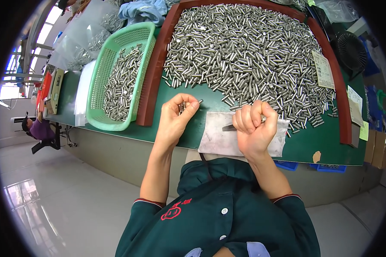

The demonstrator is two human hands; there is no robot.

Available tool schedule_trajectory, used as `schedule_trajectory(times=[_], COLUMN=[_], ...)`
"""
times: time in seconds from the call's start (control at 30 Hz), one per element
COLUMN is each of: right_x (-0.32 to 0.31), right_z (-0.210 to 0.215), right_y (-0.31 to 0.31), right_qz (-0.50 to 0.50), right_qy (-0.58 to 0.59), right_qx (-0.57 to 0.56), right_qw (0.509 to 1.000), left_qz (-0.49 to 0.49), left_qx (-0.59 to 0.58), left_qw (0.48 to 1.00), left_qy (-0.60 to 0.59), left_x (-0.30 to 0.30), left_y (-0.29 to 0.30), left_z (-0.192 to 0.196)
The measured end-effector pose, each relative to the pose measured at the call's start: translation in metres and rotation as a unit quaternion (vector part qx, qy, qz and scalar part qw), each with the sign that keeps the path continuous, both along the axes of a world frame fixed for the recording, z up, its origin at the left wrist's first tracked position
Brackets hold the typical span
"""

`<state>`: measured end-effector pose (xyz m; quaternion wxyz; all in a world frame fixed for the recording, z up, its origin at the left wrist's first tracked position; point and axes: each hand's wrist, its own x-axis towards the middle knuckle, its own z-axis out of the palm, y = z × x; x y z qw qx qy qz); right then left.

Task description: Inspecting small cylindrical metal components using a handheld tool and sorting them at a factory workbench.

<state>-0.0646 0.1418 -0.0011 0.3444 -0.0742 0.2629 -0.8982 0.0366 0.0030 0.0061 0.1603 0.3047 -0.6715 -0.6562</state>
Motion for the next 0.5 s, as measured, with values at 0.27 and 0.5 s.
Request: schedule_trajectory(times=[0.27,0.5], right_x=[-0.0007,-0.0005], right_z=[0.0005,-0.0018], right_y=[0.0,0.0022], right_qz=[-0.001,0.011], right_qy=[-0.003,-0.004], right_qx=[-0.005,-0.034], right_qw=[1.0,0.999], left_qz=[-0.008,-0.041], left_qx=[0.048,0.279], left_qw=[0.999,0.951], left_qy=[0.013,0.128], left_x=[0.0037,0.0052], left_y=[0.0003,-0.0044], left_z=[0.0007,-0.0091])
